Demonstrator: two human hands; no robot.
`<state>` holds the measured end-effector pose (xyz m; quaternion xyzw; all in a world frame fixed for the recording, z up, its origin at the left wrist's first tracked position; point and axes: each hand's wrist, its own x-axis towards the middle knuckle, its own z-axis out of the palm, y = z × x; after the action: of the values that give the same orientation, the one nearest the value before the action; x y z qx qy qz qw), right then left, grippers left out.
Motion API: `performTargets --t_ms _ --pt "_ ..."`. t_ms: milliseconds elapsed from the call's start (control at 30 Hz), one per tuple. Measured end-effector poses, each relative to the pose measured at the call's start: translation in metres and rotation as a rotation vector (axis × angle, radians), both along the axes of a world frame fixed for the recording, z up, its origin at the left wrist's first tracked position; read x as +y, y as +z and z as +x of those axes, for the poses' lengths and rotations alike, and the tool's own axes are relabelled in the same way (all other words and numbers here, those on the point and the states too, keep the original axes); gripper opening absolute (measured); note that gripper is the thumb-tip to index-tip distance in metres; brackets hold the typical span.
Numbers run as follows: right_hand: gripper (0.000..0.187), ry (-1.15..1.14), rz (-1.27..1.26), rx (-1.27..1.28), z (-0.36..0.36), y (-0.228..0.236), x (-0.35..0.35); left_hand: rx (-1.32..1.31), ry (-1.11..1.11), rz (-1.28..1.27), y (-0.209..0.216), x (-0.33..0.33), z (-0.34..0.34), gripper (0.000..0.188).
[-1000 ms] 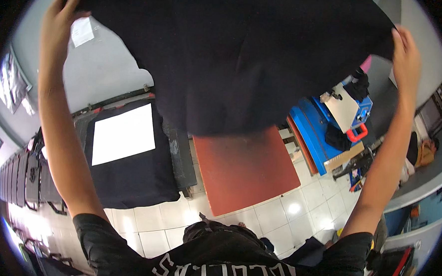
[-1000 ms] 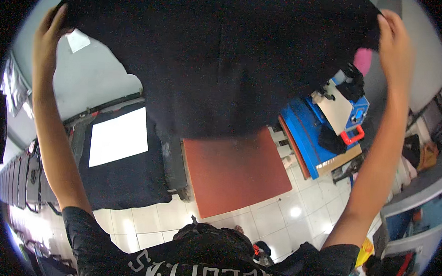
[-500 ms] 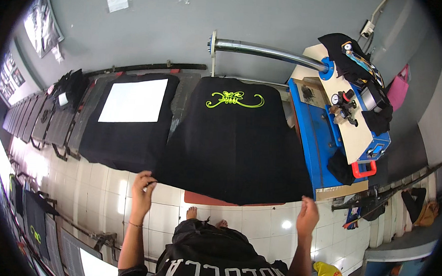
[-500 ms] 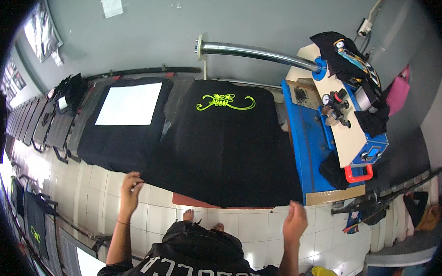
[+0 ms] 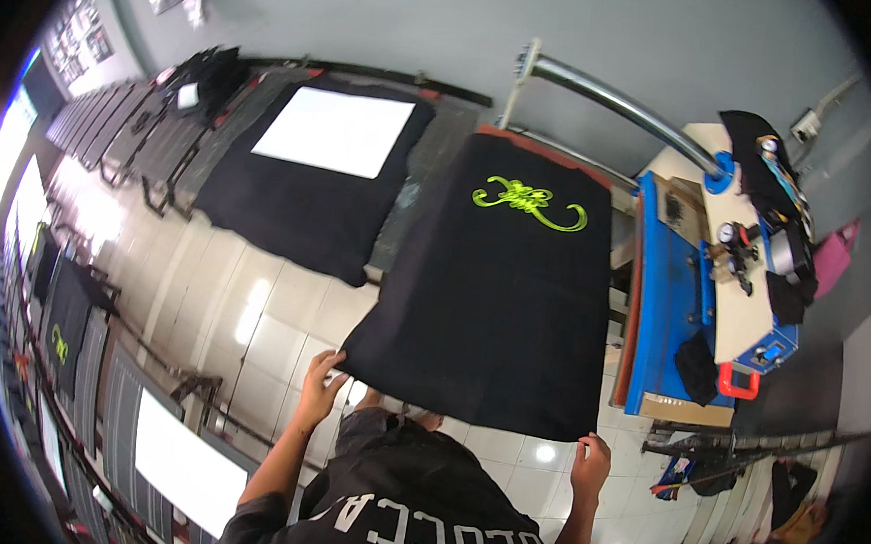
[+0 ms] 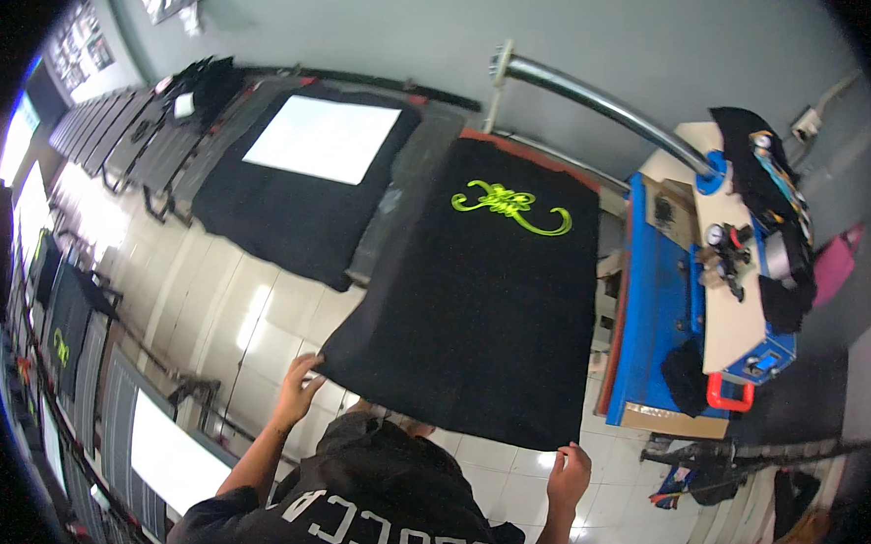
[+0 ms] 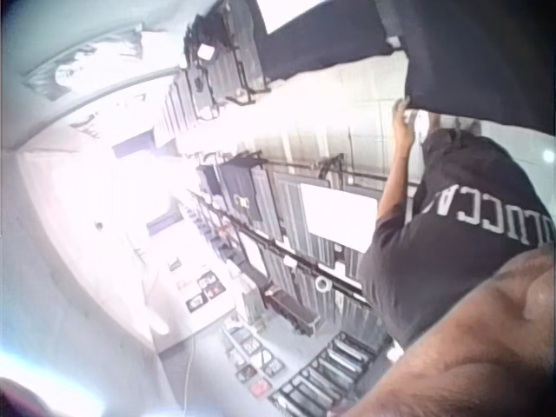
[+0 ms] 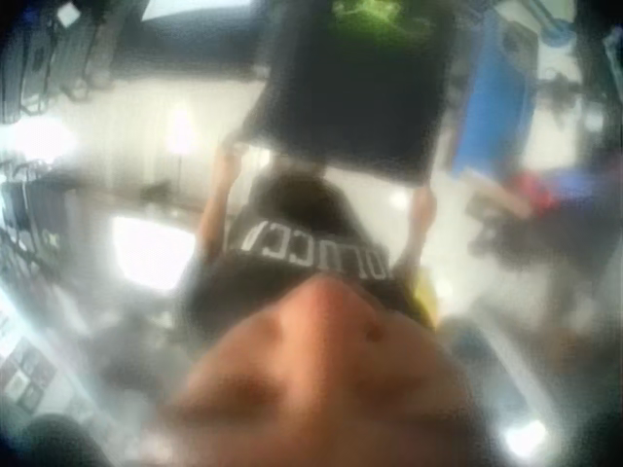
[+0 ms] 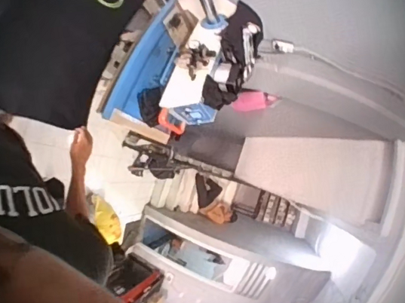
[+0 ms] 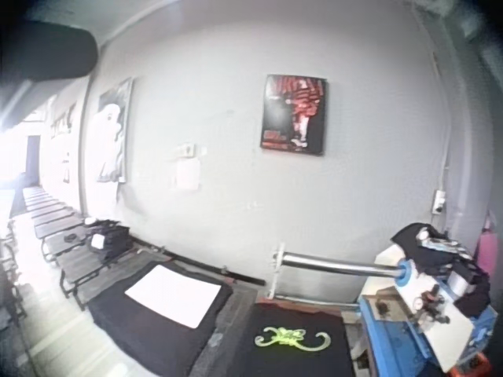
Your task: The person prepares black t-shirts for screen printing by placing white paper over them and using a heat press machine to set them.
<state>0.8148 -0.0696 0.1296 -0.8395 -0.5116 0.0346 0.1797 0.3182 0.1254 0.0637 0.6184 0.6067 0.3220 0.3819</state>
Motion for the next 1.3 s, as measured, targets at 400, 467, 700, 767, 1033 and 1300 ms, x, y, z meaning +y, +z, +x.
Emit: performTargets --t_ms 400,467,700,767,1033,1300 --pt "0.017 0.224 -0.247 0.346 -0.072 -0.002 0.072 0.910 1.299 -0.663 -0.050 -0.112 -0.281 0.084" --pt "0.017 0.305 -0.287 0.354 -0.091 0.006 0.089 0.853 1.373 -0.720 -0.046 -0.121 -0.297 0.085" --pt "0.018 0.579 -0.273 0.401 -0.143 0.046 0.137 0.822 1.585 -0.723 -0.079 -0.153 -0.373 0.047" --pt "0.019 0.575 -0.217 0.376 -0.151 0.066 0.140 0.680 1.556 -0.599 -0.079 -0.134 -0.361 0.044" --pt "0.020 0.448 -0.043 0.412 -0.122 0.113 0.136 0.271 0.590 0.602 -0.020 0.100 -0.152 0.062" --pt "0.025 -0.003 0.266 0.322 -0.027 0.178 0.093 0.340 -0.528 0.572 0.086 0.215 0.182 0.070"
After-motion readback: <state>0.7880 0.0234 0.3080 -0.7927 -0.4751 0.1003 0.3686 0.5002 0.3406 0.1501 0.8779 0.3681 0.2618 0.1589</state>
